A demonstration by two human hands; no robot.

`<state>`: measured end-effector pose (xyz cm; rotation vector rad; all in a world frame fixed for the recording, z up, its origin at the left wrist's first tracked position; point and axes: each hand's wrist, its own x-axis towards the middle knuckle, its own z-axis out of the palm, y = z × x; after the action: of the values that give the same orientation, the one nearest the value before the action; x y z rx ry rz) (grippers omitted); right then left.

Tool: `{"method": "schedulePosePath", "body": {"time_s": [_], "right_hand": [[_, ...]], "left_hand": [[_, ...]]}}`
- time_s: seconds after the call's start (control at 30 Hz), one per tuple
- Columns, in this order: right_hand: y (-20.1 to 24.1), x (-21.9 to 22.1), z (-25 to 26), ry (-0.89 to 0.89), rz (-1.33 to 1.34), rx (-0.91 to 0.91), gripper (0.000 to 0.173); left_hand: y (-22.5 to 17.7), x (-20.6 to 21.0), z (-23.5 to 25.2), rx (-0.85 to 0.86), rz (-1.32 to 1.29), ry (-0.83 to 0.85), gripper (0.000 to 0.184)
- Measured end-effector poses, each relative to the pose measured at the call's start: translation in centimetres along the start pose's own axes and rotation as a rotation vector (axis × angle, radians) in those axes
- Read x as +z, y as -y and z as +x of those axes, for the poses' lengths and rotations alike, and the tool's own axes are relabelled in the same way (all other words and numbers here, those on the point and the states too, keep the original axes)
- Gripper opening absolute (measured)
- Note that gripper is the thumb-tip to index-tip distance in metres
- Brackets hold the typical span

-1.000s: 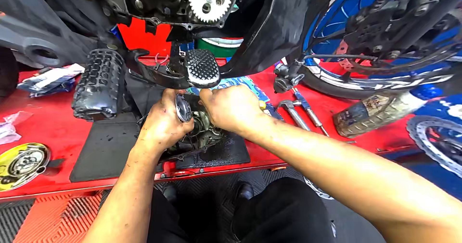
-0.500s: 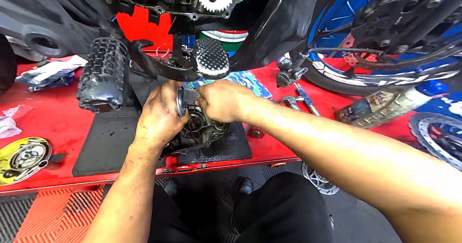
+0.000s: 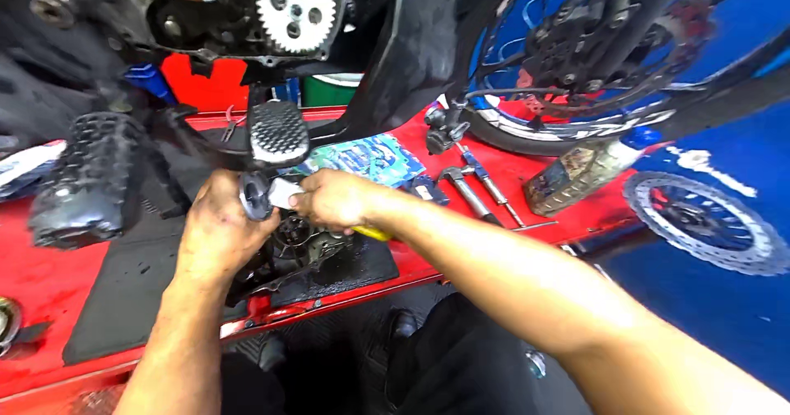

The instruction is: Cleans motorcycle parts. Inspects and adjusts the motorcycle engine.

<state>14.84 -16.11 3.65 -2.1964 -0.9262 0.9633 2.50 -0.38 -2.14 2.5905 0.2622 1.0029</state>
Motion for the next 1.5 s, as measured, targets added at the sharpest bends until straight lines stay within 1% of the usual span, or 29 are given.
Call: {"method": "schedulePosePath", "body": {"time_s": [0.1,0.13,0.2,0.27,0.3,0.33,0.4,0.43,0.47,0.57,0.63,0.7,0.83,0.93,1.03,1.17,1.23,1.27,1.37,1.5], "right_hand": [[-0.5,0.2,-0.5,0.000,0.004,-0.107,0.039],[-0.6,0.1,-0.6,-0.040,-0.051,-0.155,0.039],[-0.9,-0.5,-1.0,-0.201,-0.301,-0.193,0.035],[-1.1,-0.2,-1.6,-0.379,-0.692,-0.117,0.023],[-1.2,0.3,-1.9,-0.442,-0.815,-0.089,0.017],[-1.2,0.7,-2.1,-0.456,-0.866,-0.080,0.018],[-0.8,1.0,-2.7,-0.425,-0.843,-0.118,0.017],[-0.5,1.1,-2.9,-0.418,-0.812,-0.153,0.015],[-0.3,1.2,-3.0,-0.417,-0.772,-0.193,0.016],[0.1,1.2,-2.7,-0.426,-0.733,-0.258,0.031],[0.4,1.5,-2.8,-0.469,-0.803,-0.275,0.036],[0.8,1.9,-3.0,-0.528,-0.886,-0.292,0.035],[1.3,2.8,-3.1,-0.626,-0.996,-0.342,0.021],[1.7,2.8,-3.1,-0.586,-1.049,-0.324,0.016],[1.9,2.9,-3.1,-0.536,-1.080,-0.281,0.018],[1.9,3.3,-2.9,-0.444,-1.079,-0.234,0.013],[1.9,3.1,-2.8,-0.400,-1.052,-0.224,0.016],[1.9,3.0,-2.8,-0.382,-1.031,-0.217,0.021],[2.3,2.4,-2.4,-0.306,-0.945,-0.177,0.029],[1.9,1.9,-1.3,-0.216,-0.839,-0.163,0.032]], "left_hand": [[-0.2,-0.3,0.1,-0.089,0.018,0.075,0.074],[0.1,-0.4,0.1,-0.102,0.049,0.087,0.076],[1.0,-0.5,0.2,-0.144,0.118,0.139,0.080],[1.4,-0.6,0.4,-0.158,0.201,0.188,0.082],[1.5,-0.5,0.4,-0.139,0.222,0.202,0.080],[1.4,-0.5,0.4,-0.106,0.221,0.203,0.078],[1.6,-0.5,0.4,-0.028,0.136,0.167,0.072],[1.9,-0.4,0.3,0.014,0.059,0.124,0.068],[2.4,-0.3,0.1,0.047,-0.019,0.076,0.066],[2.7,-0.6,0.0,0.077,-0.173,-0.007,0.065],[2.7,-0.8,-0.1,0.095,-0.168,-0.034,0.066],[2.7,-0.7,-0.2,0.137,-0.121,-0.050,0.066],[2.8,0.0,-0.1,0.235,-0.040,-0.068,0.062],[2.5,0.1,0.0,0.259,-0.012,-0.058,0.061],[2.5,0.1,-0.1,0.271,0.011,-0.056,0.059],[2.7,0.3,-0.2,0.354,0.045,-0.073,0.059],[2.7,0.5,-0.3,0.371,0.058,-0.087,0.059],[2.7,0.5,-0.3,0.370,0.064,-0.094,0.058],[2.8,0.6,-0.4,0.343,0.070,-0.128,0.059],[2.9,1.0,-0.5,0.360,0.093,-0.147,0.055]]}}
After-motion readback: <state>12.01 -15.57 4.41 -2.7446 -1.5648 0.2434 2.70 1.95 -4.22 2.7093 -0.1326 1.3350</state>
